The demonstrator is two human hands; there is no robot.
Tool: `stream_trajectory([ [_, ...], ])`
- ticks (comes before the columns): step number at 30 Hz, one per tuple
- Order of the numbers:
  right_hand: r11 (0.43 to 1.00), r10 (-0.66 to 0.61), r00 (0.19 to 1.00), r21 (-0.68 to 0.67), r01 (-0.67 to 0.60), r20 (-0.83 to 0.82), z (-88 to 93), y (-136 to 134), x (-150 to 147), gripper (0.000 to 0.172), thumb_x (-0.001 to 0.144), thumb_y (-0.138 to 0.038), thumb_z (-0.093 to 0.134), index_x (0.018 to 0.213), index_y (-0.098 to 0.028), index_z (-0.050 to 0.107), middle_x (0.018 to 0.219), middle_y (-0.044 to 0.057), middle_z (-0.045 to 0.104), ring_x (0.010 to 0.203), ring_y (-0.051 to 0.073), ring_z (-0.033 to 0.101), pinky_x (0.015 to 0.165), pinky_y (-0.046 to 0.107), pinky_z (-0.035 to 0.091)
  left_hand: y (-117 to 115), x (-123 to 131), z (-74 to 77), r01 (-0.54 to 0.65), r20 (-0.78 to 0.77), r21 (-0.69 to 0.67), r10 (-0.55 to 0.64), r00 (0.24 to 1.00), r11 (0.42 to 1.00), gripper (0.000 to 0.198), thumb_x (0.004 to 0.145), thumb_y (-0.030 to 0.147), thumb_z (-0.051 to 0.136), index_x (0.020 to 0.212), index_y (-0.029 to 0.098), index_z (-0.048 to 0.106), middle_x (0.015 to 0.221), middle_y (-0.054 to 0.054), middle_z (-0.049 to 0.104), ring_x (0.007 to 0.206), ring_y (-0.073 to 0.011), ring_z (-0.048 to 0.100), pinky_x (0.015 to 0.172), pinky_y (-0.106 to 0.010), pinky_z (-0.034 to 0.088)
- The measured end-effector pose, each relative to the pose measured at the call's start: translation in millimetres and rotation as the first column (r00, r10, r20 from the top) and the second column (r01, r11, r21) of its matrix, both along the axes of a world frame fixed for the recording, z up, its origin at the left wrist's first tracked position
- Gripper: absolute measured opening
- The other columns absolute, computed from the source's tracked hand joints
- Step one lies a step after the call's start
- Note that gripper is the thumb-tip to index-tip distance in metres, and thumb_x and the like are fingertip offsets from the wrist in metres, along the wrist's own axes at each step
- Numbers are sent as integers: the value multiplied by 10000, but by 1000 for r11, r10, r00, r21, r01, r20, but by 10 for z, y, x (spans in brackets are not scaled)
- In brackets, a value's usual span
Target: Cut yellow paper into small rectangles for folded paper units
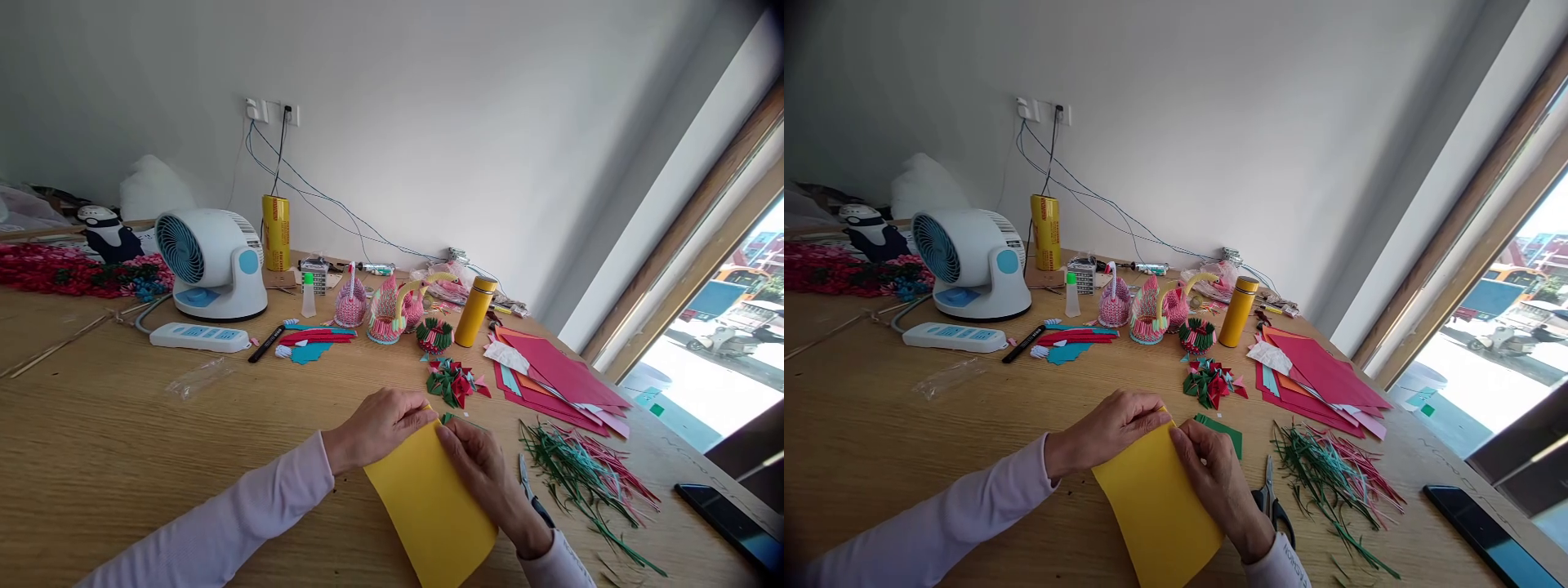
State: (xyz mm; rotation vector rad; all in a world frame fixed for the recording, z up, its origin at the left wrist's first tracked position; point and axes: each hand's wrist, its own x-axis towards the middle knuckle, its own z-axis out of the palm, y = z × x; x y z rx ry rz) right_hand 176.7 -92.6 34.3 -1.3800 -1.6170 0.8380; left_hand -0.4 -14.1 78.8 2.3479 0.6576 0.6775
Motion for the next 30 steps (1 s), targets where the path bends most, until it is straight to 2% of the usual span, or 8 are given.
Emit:
stream_trajectory([
  [4,1000,-15,1000,-2,15,-22,18,-21,-43,400,910,-521,412,681,-199,475,599,-21,443,517,115,389,431,231,287,-50,30,-20,-14,10,39,14,1000,999,407,940,398,346,628,180,489,568,34,420,526,-104,357,503,-211,246],
  [11,994,-73,997,79,71,24,24,-21,-90,435,899,-525,425,599,-215,365,579,-40,324,511,108,298,418,232,240,-3,36,-79,28,31,-48,-27,999,998,383,903,460,411,674,166,495,597,39,415,564,-96,366,501,-192,258],
  [17,999,-35,999,39,35,2,8,1,0,410,904,-520,432,640,-206,428,575,-32,419,496,106,386,421,224,275,175,-42,-48,34,160,-149,-10,987,988,394,905,474,397,701,153,499,625,39,414,582,-89,391,517,-188,292],
  [23,999,21,998,-30,-23,-67,125,5,162,424,882,-540,466,642,-191,493,471,-36,516,380,98,459,397,219,329,402,-224,-31,2,288,-322,96,953,947,352,872,479,472,750,151,511,661,31,472,588,-94,459,516,-189,332],
  [27,996,-77,980,22,82,-184,217,8,160,422,871,-528,506,611,-196,488,446,-36,533,394,102,471,423,223,353,411,-222,-131,28,379,-464,170,910,885,351,850,499,501,773,157,493,659,37,494,572,-93,481,520,-193,353],
  [30,989,-136,928,9,148,-348,219,11,60,364,870,-511,523,702,-191,554,611,-4,620,554,140,577,502,235,430,362,-171,-226,-33,418,-514,284,863,857,379,822,527,528,723,169,448,606,61,440,518,-77,428,488,-186,322],
])
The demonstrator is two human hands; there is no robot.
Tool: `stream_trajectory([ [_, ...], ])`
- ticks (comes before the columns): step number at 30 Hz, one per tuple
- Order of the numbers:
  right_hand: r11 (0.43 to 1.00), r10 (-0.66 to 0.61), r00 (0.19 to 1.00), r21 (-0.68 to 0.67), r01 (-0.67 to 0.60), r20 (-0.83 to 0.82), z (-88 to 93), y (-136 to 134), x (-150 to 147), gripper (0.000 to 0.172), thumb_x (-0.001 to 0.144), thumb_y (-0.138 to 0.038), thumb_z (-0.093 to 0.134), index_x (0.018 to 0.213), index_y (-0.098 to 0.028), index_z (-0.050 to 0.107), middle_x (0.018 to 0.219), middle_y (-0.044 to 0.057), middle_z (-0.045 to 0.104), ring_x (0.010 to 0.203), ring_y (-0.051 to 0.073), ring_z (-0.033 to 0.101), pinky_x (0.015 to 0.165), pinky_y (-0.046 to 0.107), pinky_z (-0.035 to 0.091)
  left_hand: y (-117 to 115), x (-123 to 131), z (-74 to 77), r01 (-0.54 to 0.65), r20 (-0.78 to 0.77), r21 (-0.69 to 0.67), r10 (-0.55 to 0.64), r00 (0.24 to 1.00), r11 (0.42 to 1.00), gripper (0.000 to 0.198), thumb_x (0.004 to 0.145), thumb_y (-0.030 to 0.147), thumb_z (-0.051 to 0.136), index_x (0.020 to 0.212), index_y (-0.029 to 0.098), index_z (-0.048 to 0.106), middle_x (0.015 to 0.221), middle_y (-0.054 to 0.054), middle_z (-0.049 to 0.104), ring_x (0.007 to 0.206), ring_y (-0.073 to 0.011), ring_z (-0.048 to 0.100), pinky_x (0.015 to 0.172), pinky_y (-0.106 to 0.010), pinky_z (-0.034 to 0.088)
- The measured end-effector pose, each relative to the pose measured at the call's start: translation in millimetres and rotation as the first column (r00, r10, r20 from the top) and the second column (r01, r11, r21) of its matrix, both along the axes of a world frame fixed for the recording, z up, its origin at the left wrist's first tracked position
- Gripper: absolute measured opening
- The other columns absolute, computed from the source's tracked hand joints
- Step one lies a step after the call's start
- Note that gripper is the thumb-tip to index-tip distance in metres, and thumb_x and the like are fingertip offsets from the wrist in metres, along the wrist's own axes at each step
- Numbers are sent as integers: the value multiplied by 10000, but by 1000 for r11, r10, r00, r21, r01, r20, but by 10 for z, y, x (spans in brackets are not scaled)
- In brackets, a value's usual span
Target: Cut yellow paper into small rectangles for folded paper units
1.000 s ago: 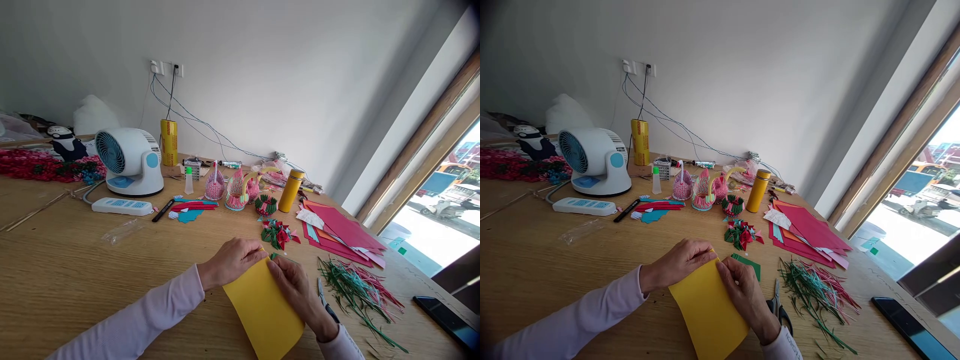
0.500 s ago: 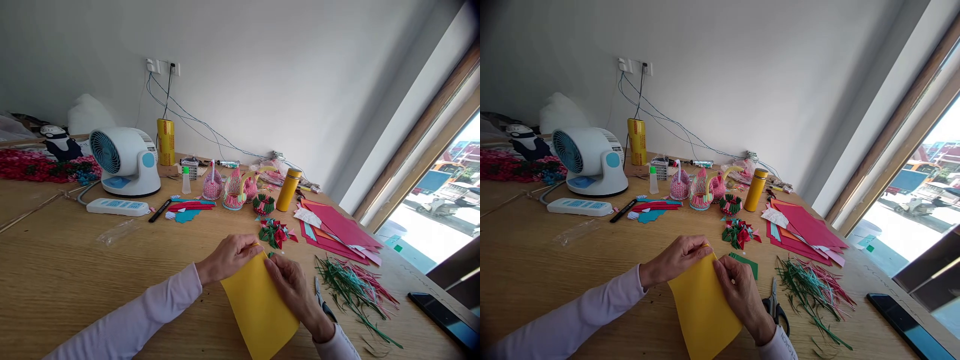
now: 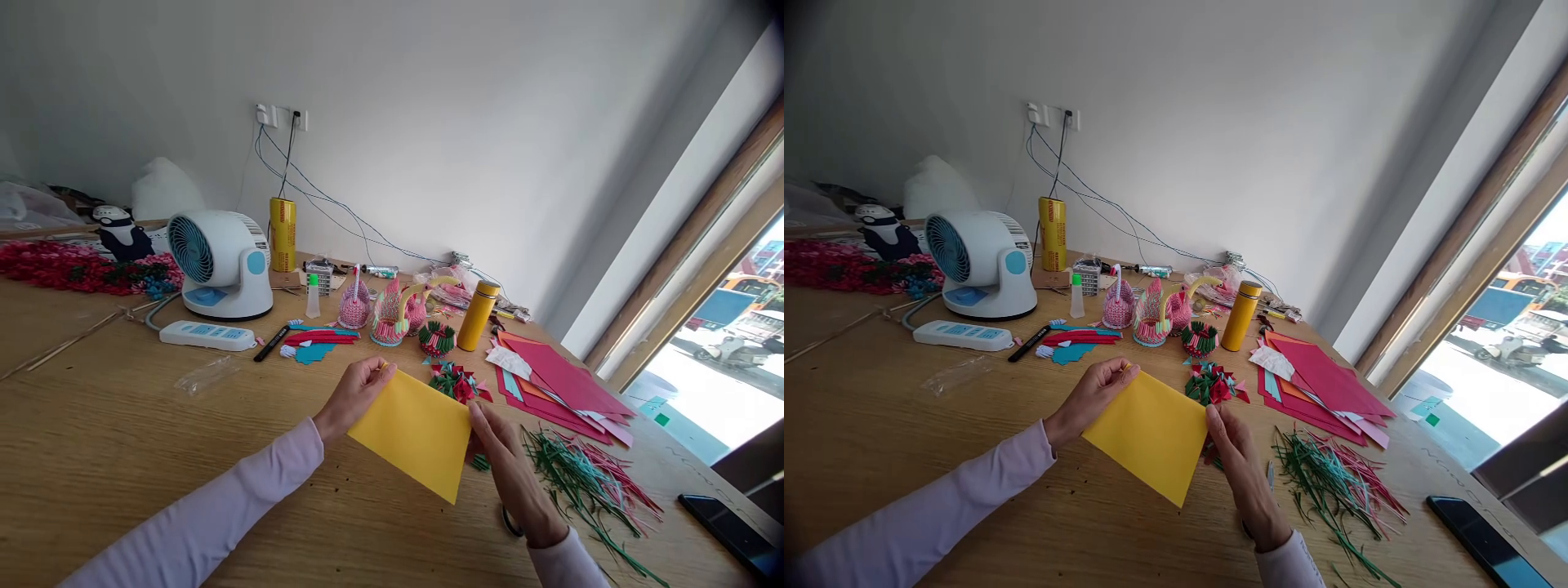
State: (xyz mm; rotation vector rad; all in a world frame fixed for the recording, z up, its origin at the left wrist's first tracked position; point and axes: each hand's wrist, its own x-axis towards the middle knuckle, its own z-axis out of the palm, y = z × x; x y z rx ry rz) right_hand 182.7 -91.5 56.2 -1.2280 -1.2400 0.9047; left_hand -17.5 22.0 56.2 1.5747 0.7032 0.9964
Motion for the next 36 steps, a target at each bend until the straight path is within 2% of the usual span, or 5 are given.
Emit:
stream_trajectory([
  [9,984,127,934,-75,-161,-334,-198,85,-101,357,774,-490,667,958,-186,641,808,67,731,696,246,683,593,336,519,-162,-161,-122,-109,-51,-64,106,993,992,394,792,523,546,652,177,419,567,72,397,492,-71,357,471,-185,274],
  [16,910,353,915,-158,-384,-195,-72,54,-33,242,770,-418,703,751,-188,627,694,8,703,557,141,627,505,218,447,-225,-264,-64,286,-272,-99,-302,914,953,419,793,532,559,832,125,650,773,-26,629,679,-133,538,606,-214,382],
  [19,927,278,927,-184,-328,-252,-100,78,-28,271,771,-441,696,736,-180,630,658,-2,686,536,120,604,487,198,430,-242,-198,-144,388,-227,-181,-423,877,903,444,795,551,550,783,116,639,684,-12,600,559,-103,489,509,-199,337],
  [27,951,223,920,-136,-278,-322,-356,155,-118,436,763,-550,648,988,-176,671,788,57,725,609,162,646,444,206,461,-347,-62,-355,-65,61,-125,73,995,990,402,811,539,540,713,149,514,637,20,511,548,-97,458,491,-193,346],
  [36,946,292,943,-99,-309,-158,-361,131,-183,338,812,-435,655,1019,-167,665,824,53,742,652,175,661,507,227,454,-383,-88,-406,-2,53,-137,9,999,991,386,825,510,538,689,151,498,632,25,500,558,-93,442,501,-191,339],
])
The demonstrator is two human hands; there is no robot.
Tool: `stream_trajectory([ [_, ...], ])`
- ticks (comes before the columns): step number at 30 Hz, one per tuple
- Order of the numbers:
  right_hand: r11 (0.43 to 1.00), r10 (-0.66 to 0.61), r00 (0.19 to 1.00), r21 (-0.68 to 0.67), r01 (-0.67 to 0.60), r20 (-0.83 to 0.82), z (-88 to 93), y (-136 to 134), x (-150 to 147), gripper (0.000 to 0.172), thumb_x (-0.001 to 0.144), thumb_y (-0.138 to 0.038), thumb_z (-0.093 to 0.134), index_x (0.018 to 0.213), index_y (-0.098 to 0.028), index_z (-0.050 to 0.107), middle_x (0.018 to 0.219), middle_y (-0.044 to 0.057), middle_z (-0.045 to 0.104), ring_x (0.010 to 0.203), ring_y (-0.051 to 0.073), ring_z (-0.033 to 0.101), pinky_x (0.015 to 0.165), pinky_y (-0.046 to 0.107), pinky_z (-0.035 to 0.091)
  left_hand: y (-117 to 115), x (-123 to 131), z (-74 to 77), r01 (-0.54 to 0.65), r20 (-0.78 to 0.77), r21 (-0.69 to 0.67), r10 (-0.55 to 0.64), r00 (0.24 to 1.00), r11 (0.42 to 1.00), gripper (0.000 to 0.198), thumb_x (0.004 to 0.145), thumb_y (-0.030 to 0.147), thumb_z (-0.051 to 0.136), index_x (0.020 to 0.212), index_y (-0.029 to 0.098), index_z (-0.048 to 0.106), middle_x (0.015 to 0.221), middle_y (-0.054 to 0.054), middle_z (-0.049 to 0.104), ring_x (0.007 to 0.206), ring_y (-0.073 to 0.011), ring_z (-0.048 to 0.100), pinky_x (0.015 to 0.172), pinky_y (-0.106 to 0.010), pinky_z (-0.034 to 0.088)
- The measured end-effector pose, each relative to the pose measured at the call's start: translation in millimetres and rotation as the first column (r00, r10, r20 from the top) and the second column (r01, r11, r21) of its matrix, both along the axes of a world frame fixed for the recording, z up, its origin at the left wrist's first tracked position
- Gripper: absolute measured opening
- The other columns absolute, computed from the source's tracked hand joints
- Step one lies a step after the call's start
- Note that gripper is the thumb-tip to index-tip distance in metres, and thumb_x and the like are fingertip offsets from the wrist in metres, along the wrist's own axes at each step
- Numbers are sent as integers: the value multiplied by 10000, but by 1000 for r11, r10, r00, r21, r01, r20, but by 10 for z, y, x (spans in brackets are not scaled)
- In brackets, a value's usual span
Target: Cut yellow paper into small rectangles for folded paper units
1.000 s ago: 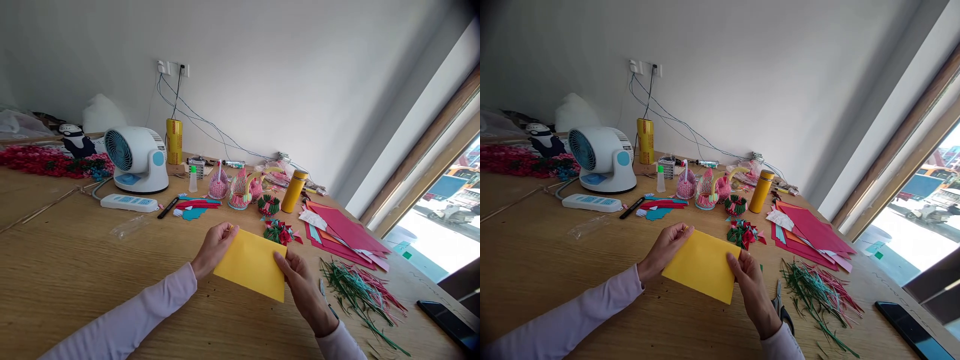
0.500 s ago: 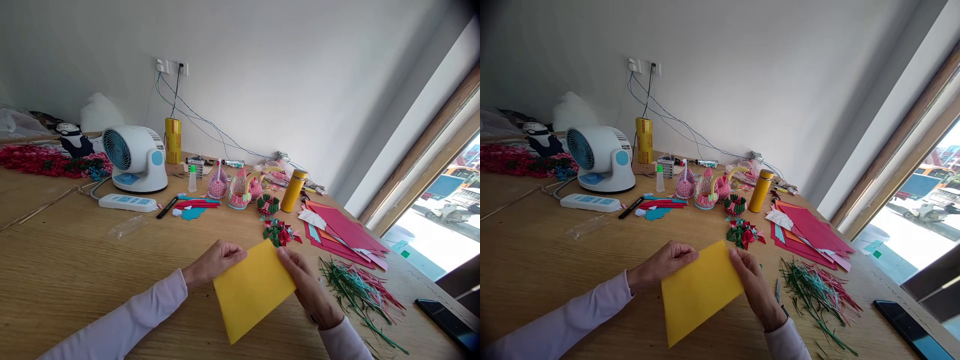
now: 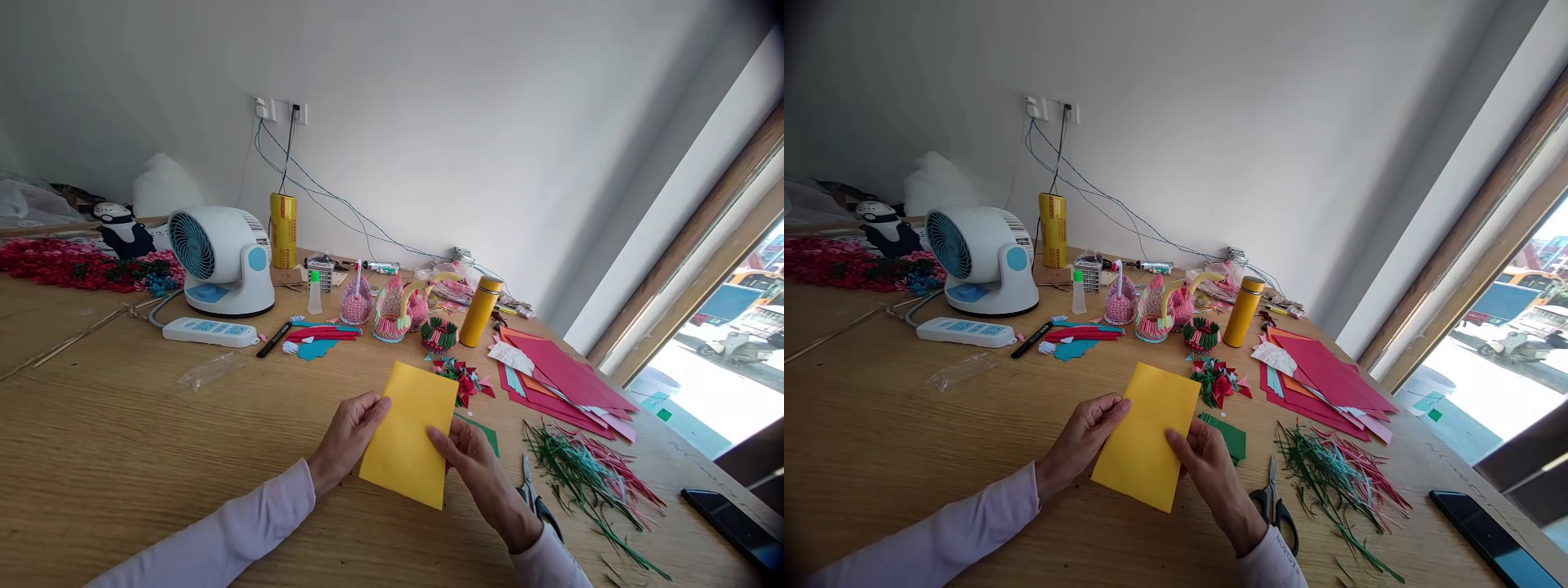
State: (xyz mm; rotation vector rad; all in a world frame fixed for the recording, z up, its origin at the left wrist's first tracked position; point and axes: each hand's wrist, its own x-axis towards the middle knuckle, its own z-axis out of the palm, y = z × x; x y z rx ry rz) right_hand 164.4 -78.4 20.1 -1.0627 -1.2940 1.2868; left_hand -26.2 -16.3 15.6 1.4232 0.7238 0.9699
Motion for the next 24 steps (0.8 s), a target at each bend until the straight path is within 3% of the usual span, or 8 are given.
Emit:
stream_trajectory([
  [2,1000,11,1000,-3,-11,-20,26,-9,5,345,816,-434,650,1050,-181,658,878,59,744,696,202,676,545,263,488,19,-19,-4,6,-1,5,-6,1000,1000,378,842,507,514,706,154,497,637,29,491,558,-89,430,500,-191,332],
  [7,1000,-4,991,7,5,-137,98,-34,11,367,786,-421,685,1087,-212,654,1004,70,737,884,276,683,718,376,537,93,-111,47,156,-133,49,-149,980,986,406,839,505,518,653,144,506,578,44,436,491,-67,373,432,-176,297],
  [10,1000,2,988,-9,-3,-153,101,-33,36,380,779,-414,694,1097,-209,655,1016,78,738,926,291,677,758,405,537,137,-151,71,211,-181,37,-202,963,977,400,807,509,560,651,143,521,570,41,461,475,-70,407,413,-172,337],
  [18,1000,-2,977,-19,-2,-215,7,-7,58,338,793,-336,698,1094,-190,648,1070,74,722,950,270,674,764,373,546,134,-136,44,242,-58,-33,-244,968,970,368,768,480,631,726,115,626,626,5,575,482,-70,474,441,-173,396],
  [24,995,-59,938,-92,29,-342,-10,3,37,308,726,-312,760,1002,-204,674,975,52,749,879,253,694,734,351,543,102,-140,54,242,50,-85,-238,970,967,333,775,424,651,884,114,704,711,-34,650,567,-98,543,520,-195,438],
])
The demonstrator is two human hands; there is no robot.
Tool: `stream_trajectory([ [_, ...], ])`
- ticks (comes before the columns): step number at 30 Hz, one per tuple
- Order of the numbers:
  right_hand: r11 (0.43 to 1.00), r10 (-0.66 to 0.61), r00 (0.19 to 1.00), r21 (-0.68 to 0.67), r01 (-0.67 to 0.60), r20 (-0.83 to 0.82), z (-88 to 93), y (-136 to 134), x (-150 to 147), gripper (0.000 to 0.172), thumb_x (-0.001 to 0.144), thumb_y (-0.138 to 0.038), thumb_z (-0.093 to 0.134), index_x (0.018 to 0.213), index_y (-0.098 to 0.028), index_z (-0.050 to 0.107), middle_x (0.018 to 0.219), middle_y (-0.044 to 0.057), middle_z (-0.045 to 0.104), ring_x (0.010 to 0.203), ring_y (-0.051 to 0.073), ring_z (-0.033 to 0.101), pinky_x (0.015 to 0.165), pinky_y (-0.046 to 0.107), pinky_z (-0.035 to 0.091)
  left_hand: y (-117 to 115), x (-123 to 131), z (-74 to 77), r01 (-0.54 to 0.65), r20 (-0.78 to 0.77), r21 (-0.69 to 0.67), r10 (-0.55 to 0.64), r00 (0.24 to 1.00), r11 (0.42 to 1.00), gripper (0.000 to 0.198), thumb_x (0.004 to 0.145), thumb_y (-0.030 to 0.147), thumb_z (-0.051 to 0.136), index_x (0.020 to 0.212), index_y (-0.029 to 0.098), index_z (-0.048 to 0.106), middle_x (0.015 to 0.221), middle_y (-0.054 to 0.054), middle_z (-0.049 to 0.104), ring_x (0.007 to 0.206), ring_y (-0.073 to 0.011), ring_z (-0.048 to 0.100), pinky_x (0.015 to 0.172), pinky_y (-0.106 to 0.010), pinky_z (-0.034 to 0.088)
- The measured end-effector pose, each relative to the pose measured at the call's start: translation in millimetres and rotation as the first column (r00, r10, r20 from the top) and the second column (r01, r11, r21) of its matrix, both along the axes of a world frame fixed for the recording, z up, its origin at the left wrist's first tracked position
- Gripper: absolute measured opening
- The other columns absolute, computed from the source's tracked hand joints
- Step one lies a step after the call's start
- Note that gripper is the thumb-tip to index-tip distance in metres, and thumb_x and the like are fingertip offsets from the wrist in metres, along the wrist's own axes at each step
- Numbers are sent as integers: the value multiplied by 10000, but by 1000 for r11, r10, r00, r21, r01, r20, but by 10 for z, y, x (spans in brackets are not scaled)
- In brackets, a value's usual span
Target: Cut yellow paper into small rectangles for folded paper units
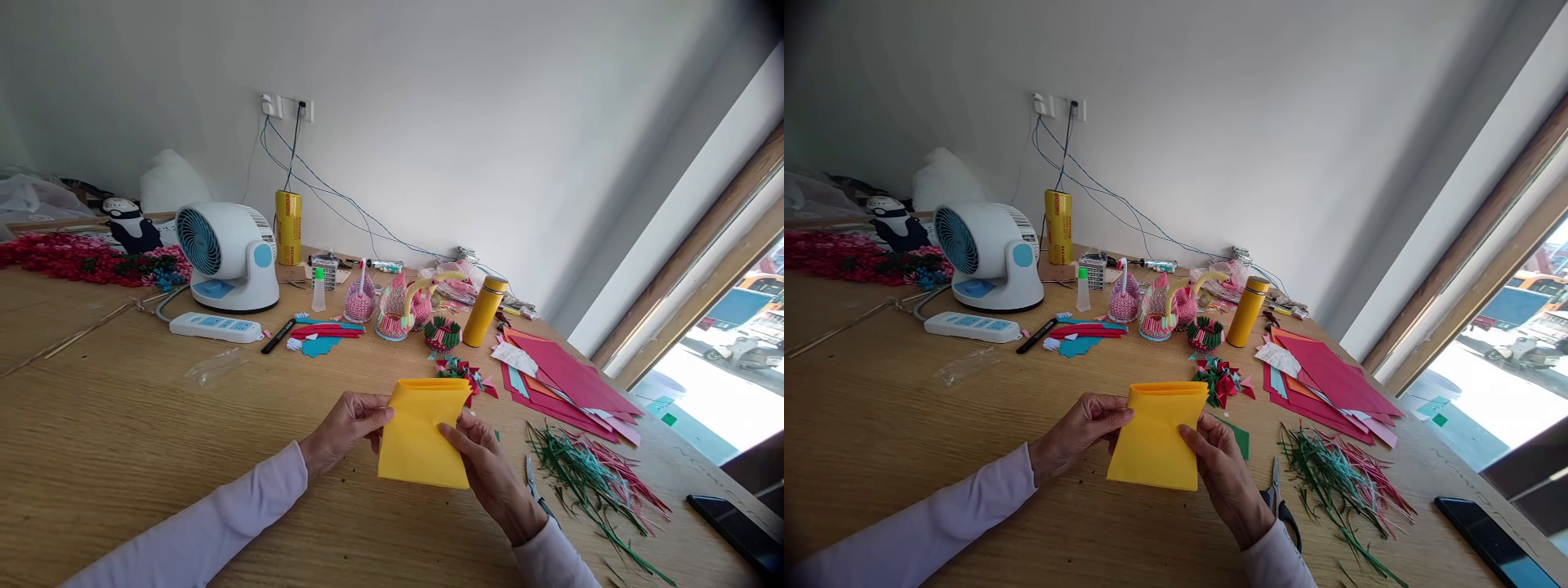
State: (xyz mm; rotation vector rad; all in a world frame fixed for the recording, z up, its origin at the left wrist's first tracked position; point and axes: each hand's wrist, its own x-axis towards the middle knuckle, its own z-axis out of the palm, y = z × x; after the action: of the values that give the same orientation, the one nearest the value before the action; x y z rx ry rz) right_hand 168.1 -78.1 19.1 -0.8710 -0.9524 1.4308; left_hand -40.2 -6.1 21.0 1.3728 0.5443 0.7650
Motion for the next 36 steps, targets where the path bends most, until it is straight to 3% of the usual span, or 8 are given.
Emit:
stream_trajectory([
  [5,995,-69,997,-75,68,-19,-23,11,11,195,688,-274,789,839,-210,683,858,22,763,764,234,711,650,320,552,-6,-3,7,-1,11,-4,1,1000,1000,355,774,405,661,961,106,701,768,-60,677,608,-114,574,548,-208,463],
  [11,998,53,998,-27,-52,24,48,-56,-49,318,766,-318,729,1041,-175,660,987,90,740,818,257,702,698,365,551,-61,37,2,52,-79,44,-48,996,998,381,765,443,657,924,98,677,717,-53,663,545,-113,568,491,-210,460],
  [16,996,67,995,-66,-62,73,30,-57,-58,320,739,-328,750,996,-148,684,920,99,754,739,245,710,674,351,546,-106,67,3,38,-103,56,-32,994,998,390,775,466,633,868,94,697,681,-48,651,523,-101,544,491,-202,441],
  [23,996,-7,1000,-85,9,22,16,-32,0,251,687,-315,776,895,-191,712,790,48,747,644,198,678,591,291,510,-95,48,7,5,-10,-115,-7,1000,993,350,729,419,697,918,125,718,719,-40,658,580,-104,545,531,-202,427],
  [27,998,-39,998,-46,42,54,25,-40,7,163,661,-281,787,791,-222,708,693,-3,708,561,138,611,500,214,439,-70,26,-38,-34,63,-225,50,997,974,357,657,391,763,921,154,722,839,-49,669,669,-118,571,574,-208,434],
  [36,994,-51,970,104,27,236,-1,-24,64,100,702,-250,749,661,-201,673,640,-11,613,566,123,510,498,208,361,-65,38,-44,-62,61,-239,79,995,969,313,649,398,757,759,134,632,710,-2,597,598,-88,528,534,-181,405],
])
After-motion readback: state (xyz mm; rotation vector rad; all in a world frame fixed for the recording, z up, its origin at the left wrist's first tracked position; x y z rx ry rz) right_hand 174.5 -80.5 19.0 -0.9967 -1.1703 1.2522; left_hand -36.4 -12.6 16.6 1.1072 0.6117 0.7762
